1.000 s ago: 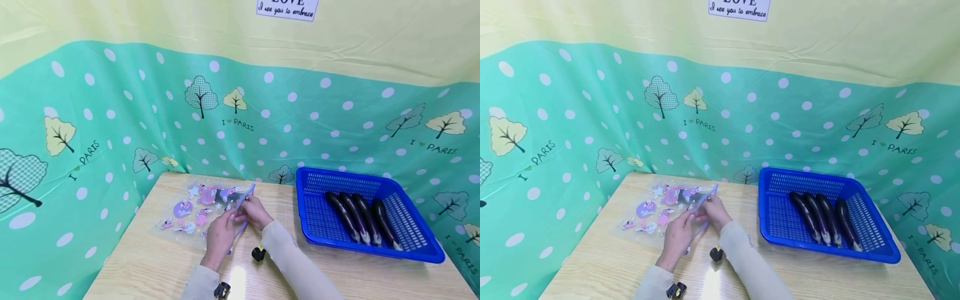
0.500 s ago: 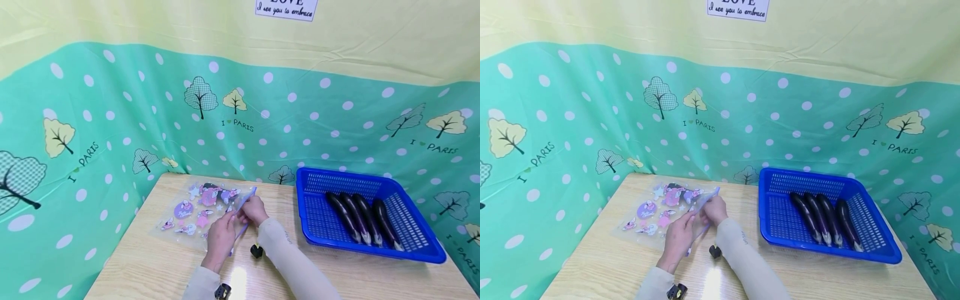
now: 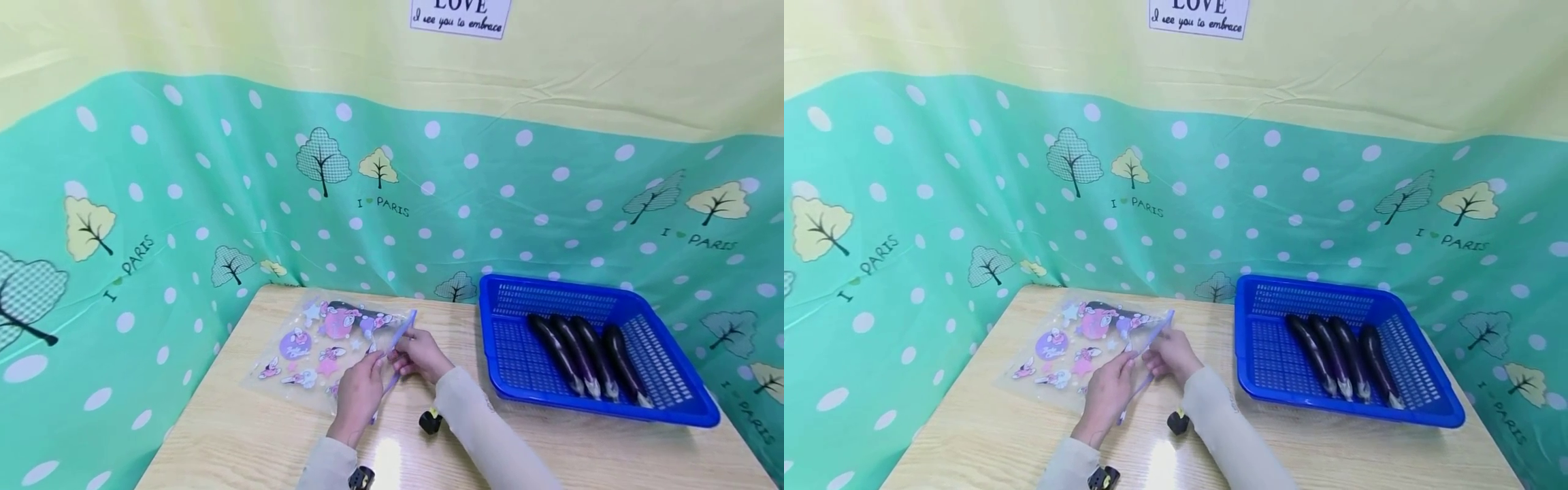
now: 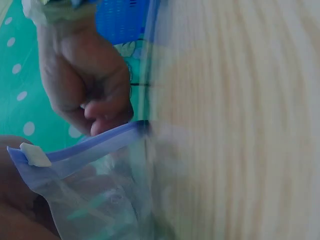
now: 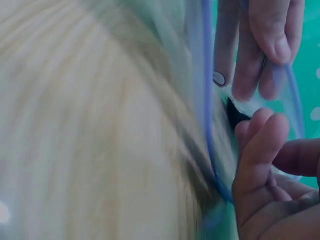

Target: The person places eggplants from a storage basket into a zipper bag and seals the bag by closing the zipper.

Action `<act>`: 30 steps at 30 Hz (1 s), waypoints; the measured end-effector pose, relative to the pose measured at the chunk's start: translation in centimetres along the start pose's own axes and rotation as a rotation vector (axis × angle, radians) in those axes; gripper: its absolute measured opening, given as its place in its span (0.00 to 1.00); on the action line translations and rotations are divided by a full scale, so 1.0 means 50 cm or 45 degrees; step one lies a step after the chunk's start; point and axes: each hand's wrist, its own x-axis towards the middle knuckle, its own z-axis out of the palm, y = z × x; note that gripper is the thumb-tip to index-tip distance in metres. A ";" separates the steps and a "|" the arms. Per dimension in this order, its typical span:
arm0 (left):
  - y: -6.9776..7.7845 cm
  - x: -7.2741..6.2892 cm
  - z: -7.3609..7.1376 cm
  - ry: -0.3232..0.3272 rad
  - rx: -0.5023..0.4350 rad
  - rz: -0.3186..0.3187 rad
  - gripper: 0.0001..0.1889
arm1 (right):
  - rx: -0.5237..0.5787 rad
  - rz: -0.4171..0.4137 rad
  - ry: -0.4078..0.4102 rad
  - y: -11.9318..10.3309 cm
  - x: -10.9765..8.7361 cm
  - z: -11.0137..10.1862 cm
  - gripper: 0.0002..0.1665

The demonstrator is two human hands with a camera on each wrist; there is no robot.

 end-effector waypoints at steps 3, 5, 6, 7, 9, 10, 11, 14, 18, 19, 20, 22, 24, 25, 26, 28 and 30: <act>-0.002 -0.002 0.001 -0.028 0.012 -0.021 0.14 | -0.148 -0.042 0.045 0.002 -0.023 -0.002 0.16; -0.006 -0.002 0.003 -0.035 0.019 -0.017 0.13 | -0.244 -0.068 0.099 -0.005 -0.044 0.003 0.18; -0.008 -0.002 0.003 -0.034 0.024 -0.009 0.13 | -0.284 -0.084 0.122 -0.009 -0.055 0.005 0.18; -0.010 -0.002 0.004 -0.031 0.030 0.002 0.13 | -0.324 -0.104 0.143 -0.015 -0.066 0.008 0.19; -0.013 -0.002 0.005 -0.027 0.038 0.015 0.13 | -0.396 -0.152 0.165 -0.030 -0.089 0.011 0.20; -0.014 -0.002 0.006 -0.026 0.039 0.023 0.13 | -0.428 -0.180 0.170 -0.038 -0.101 0.011 0.20; -0.015 -0.002 0.006 -0.032 0.037 0.024 0.13 | -0.454 -0.211 0.167 -0.047 -0.113 0.010 0.19; -0.019 -0.003 0.008 -0.043 0.040 0.013 0.13 | -0.509 -0.303 0.144 -0.082 -0.154 0.001 0.17; -0.023 -0.005 0.007 -0.044 0.036 -0.001 0.13 | -0.594 -0.406 0.142 -0.137 -0.204 -0.029 0.14; -0.024 -0.005 0.007 -0.050 0.030 -0.004 0.14 | -0.622 -0.424 0.141 -0.150 -0.215 -0.041 0.14; -0.024 -0.005 0.007 -0.050 0.027 0.003 0.13 | -0.658 -0.440 0.137 -0.164 -0.225 -0.056 0.14; -0.025 -0.006 0.007 -0.057 0.023 0.011 0.13 | -0.745 -0.451 0.132 -0.189 -0.242 -0.094 0.14; -0.024 -0.007 0.007 -0.069 0.014 0.010 0.14 | -0.850 -0.436 0.136 -0.209 -0.252 -0.141 0.15; -0.023 -0.007 0.007 -0.066 0.016 0.009 0.13 | -0.909 -0.421 0.134 -0.216 -0.253 -0.167 0.15; -0.021 -0.007 0.007 -0.063 0.017 0.008 0.13 | -0.973 -0.397 0.134 -0.221 -0.252 -0.194 0.15; -0.019 -0.006 0.007 -0.063 0.015 -0.005 0.14 | -1.119 -0.327 0.124 -0.226 -0.248 -0.253 0.15; -0.016 -0.004 0.008 -0.068 0.008 -0.009 0.14 | -1.269 -0.237 0.105 -0.222 -0.242 -0.312 0.12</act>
